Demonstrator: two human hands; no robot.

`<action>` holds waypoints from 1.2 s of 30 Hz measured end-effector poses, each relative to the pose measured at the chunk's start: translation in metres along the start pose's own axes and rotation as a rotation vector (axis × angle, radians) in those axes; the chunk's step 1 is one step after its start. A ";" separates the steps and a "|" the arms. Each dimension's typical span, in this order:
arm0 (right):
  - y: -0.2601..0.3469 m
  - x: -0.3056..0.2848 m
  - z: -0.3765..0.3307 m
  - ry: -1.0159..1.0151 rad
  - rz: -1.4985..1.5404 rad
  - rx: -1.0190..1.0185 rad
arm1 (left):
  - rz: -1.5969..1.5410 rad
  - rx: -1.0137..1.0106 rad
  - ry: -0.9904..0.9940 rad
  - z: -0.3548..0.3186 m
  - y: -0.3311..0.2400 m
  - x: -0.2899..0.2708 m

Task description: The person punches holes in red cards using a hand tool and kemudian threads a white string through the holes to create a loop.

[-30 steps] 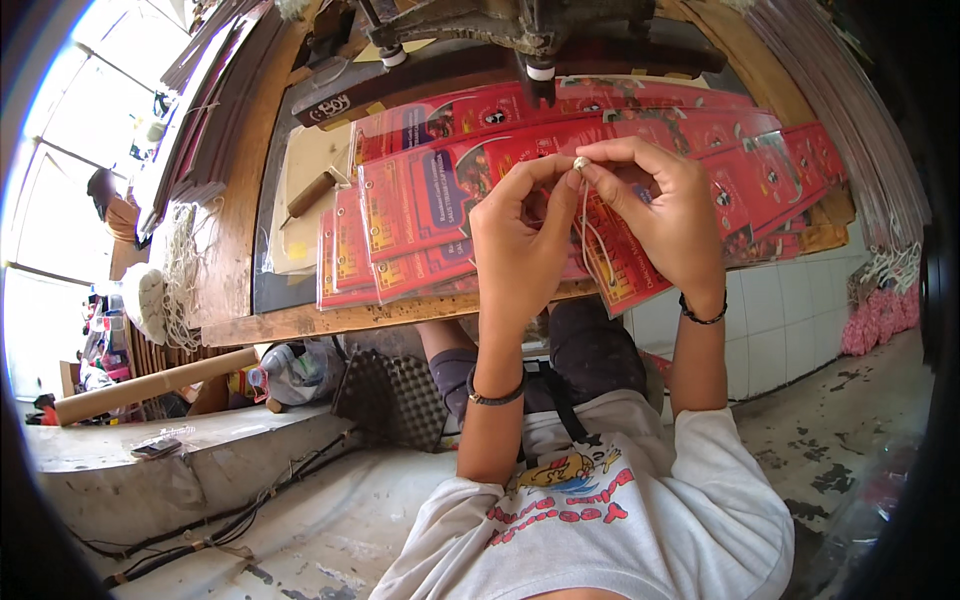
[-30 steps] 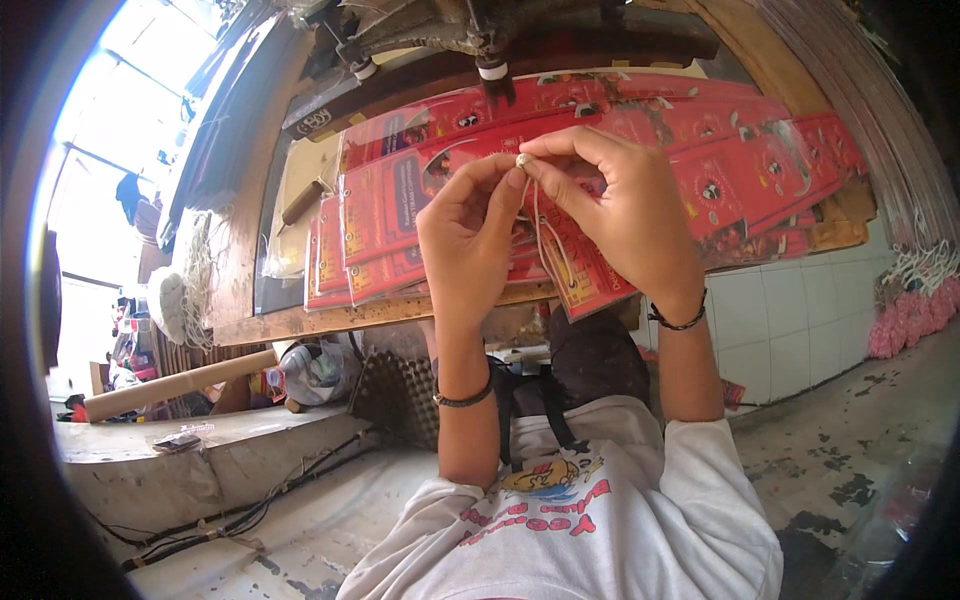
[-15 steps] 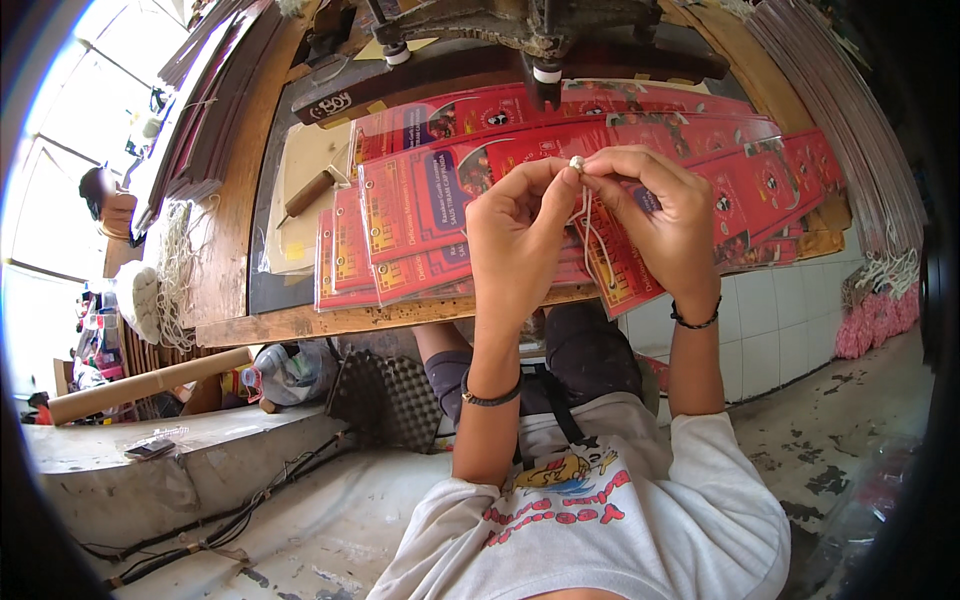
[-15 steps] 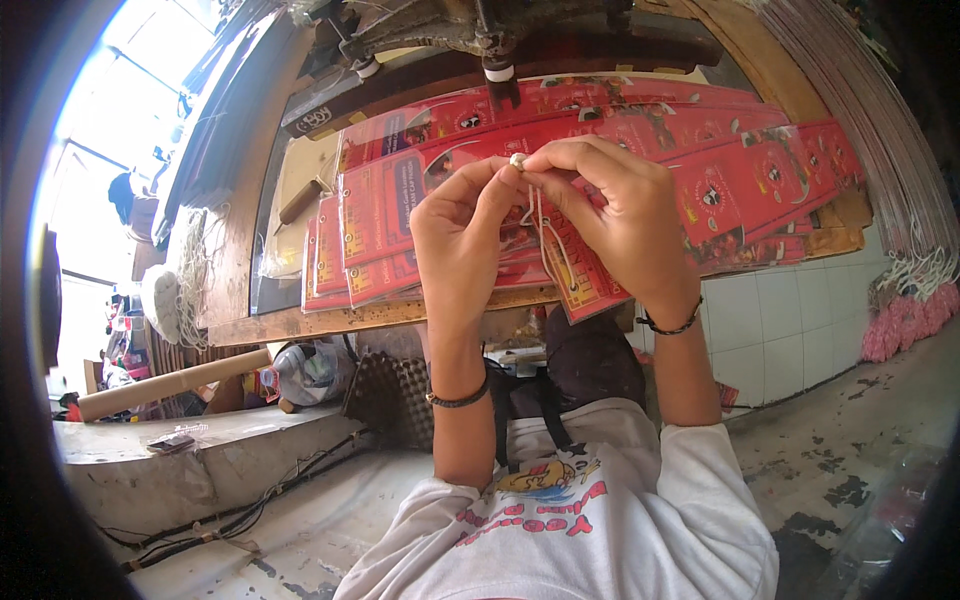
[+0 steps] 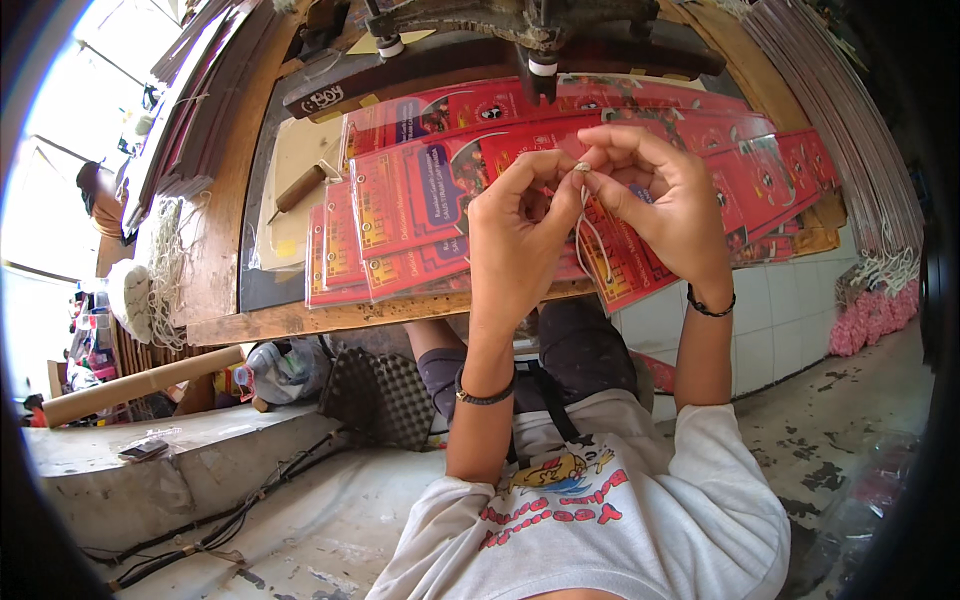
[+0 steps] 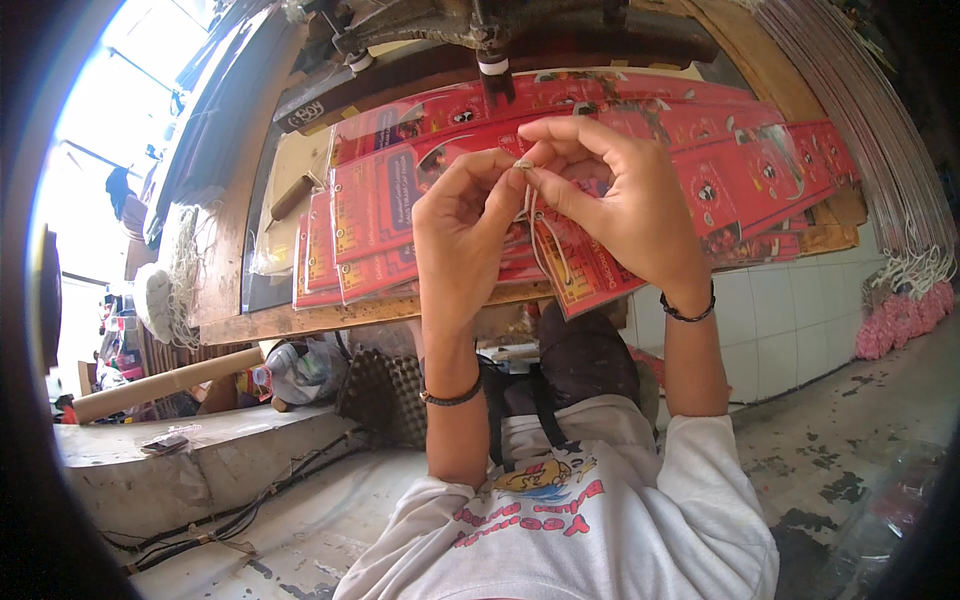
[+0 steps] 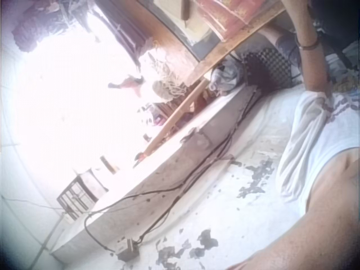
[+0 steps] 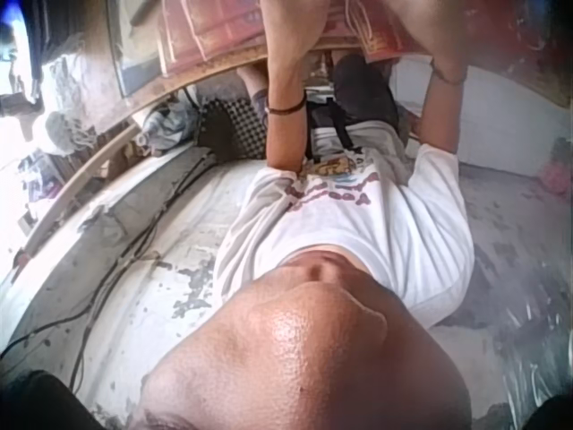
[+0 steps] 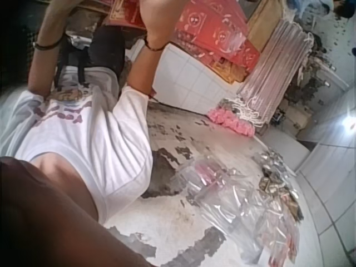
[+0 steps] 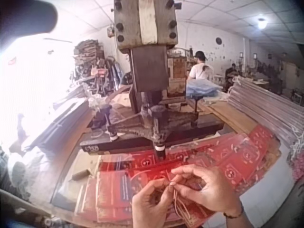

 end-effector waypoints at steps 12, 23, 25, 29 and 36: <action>0.002 -0.001 -0.005 -0.157 -0.182 -0.175 | 0.320 0.312 -0.167 -0.011 -0.028 -0.001; 0.000 -0.002 -0.011 -0.128 0.041 -0.232 | -0.141 0.038 -0.131 -0.012 -0.018 -0.003; 0.002 -0.002 -0.012 -0.102 0.006 -0.238 | -0.102 0.048 -0.077 -0.012 -0.018 -0.003; 0.005 -0.005 -0.011 -0.042 -0.045 -0.245 | -0.043 0.107 -0.001 -0.011 -0.014 -0.001; 0.011 -0.013 -0.009 0.094 -0.135 -0.304 | 0.023 0.179 0.104 -0.011 -0.018 0.001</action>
Point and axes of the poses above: each hand's wrist, its own z-axis towards the middle knuckle, its own x-axis out of the palm, y = z × x, the point moved 6 cm from there along z, towards the middle knuckle, and after that the axes turned 8 degrees about z, right-handed, at the moved point
